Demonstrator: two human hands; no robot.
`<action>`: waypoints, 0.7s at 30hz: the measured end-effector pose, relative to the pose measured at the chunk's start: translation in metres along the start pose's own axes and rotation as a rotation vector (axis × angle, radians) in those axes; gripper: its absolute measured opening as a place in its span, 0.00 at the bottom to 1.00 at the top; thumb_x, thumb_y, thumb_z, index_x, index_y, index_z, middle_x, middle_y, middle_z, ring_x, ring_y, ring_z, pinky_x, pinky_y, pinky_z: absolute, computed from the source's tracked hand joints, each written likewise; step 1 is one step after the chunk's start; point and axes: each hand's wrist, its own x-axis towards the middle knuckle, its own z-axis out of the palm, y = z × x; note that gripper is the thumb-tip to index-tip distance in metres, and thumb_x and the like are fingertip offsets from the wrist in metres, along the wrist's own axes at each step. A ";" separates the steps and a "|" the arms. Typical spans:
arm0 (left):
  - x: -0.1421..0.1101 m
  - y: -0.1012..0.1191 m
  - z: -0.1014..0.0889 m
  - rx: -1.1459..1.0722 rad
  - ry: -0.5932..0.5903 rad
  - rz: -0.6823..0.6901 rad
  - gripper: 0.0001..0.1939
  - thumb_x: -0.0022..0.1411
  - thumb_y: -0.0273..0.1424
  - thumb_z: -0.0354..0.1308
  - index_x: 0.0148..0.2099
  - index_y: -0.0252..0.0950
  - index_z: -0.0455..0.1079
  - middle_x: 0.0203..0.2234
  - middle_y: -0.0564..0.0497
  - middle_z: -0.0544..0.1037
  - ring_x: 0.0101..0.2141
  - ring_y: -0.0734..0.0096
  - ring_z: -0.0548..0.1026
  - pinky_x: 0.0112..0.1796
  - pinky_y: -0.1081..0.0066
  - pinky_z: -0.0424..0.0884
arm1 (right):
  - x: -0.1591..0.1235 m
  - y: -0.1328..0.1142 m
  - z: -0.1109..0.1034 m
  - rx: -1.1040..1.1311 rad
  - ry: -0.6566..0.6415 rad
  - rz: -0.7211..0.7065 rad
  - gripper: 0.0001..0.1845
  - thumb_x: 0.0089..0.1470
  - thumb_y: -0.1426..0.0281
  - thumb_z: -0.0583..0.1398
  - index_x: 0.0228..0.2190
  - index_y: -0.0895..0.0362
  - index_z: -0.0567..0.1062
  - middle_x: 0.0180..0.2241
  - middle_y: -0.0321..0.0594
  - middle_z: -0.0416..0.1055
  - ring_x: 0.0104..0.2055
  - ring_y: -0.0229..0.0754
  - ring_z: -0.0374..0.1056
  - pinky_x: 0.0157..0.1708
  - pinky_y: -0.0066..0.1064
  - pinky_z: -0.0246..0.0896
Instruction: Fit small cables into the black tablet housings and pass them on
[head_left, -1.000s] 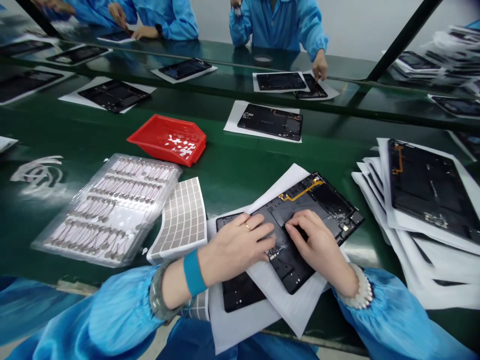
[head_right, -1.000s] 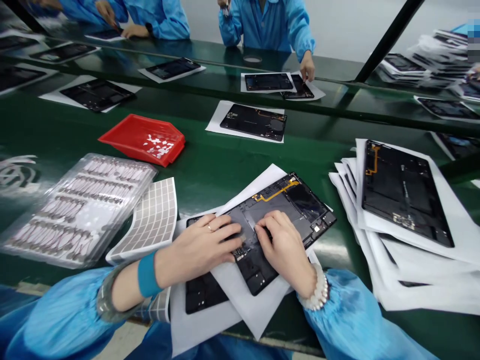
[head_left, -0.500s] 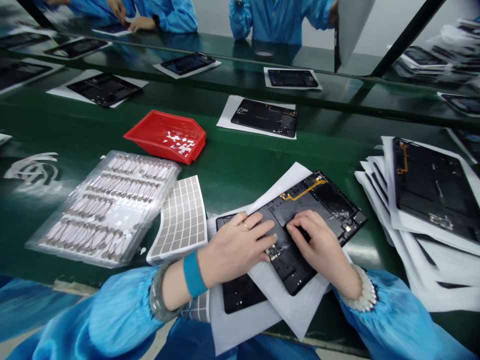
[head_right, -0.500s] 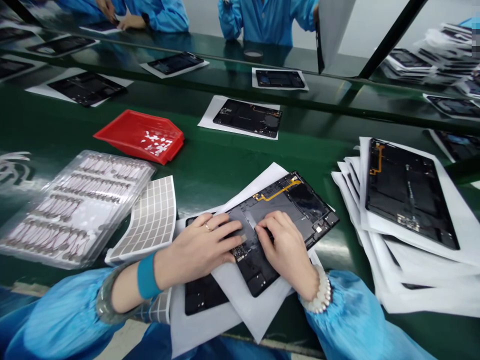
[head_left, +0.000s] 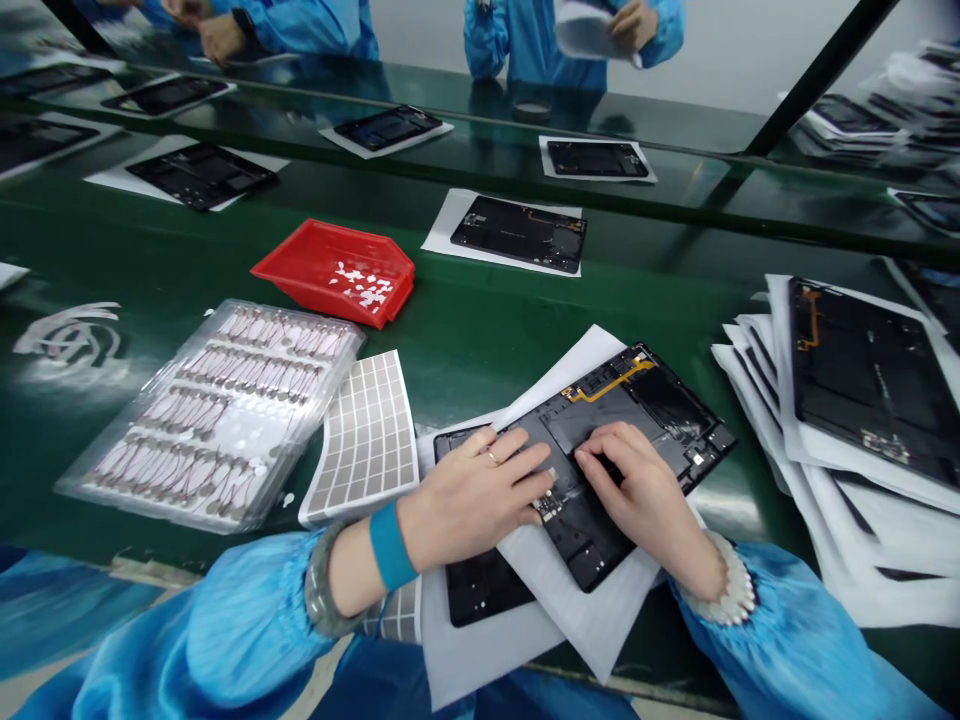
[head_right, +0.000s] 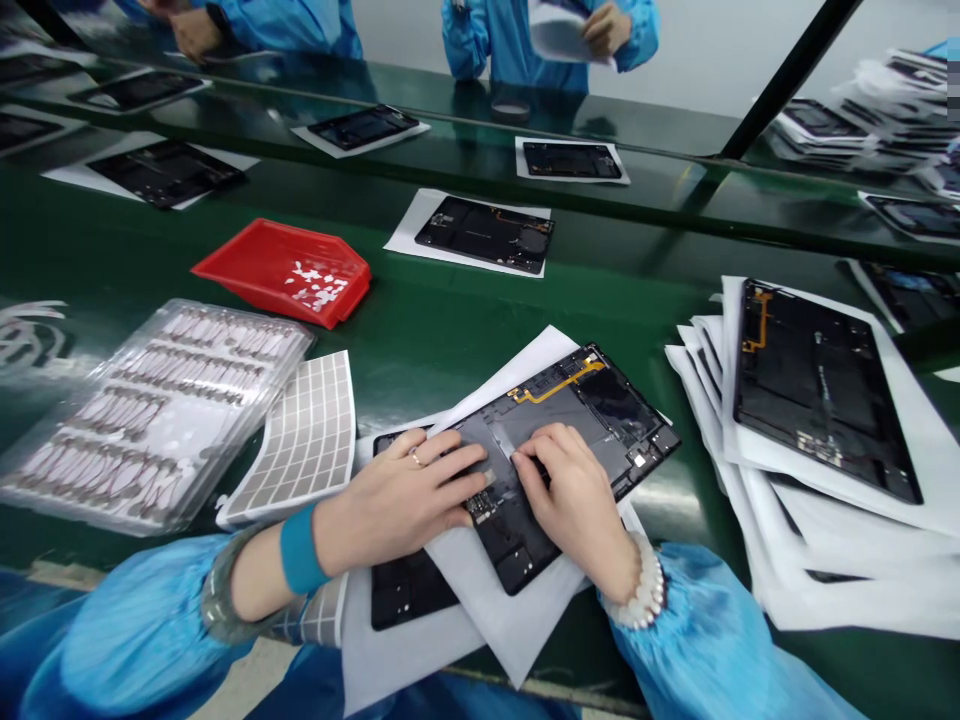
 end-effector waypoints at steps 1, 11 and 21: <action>0.000 0.000 0.000 -0.002 0.002 -0.007 0.16 0.61 0.41 0.59 0.47 0.39 0.67 0.47 0.51 0.71 0.46 0.61 0.65 0.41 0.63 0.57 | 0.000 0.000 0.000 0.001 -0.001 0.000 0.09 0.61 0.68 0.52 0.32 0.55 0.70 0.35 0.42 0.68 0.39 0.44 0.64 0.42 0.38 0.61; -0.001 0.001 0.000 -0.168 -0.015 -0.085 0.16 0.59 0.38 0.62 0.45 0.38 0.66 0.46 0.52 0.72 0.47 0.61 0.66 0.44 0.63 0.57 | 0.000 0.001 0.000 -0.018 -0.011 0.008 0.09 0.61 0.68 0.52 0.31 0.55 0.70 0.35 0.42 0.68 0.41 0.45 0.64 0.43 0.38 0.61; -0.002 0.012 -0.002 -0.026 -0.050 -0.019 0.27 0.57 0.43 0.62 0.55 0.37 0.63 0.46 0.47 0.71 0.45 0.58 0.68 0.43 0.63 0.62 | -0.003 0.007 0.004 0.006 0.027 -0.036 0.14 0.61 0.62 0.51 0.30 0.55 0.71 0.34 0.43 0.69 0.40 0.45 0.66 0.43 0.38 0.62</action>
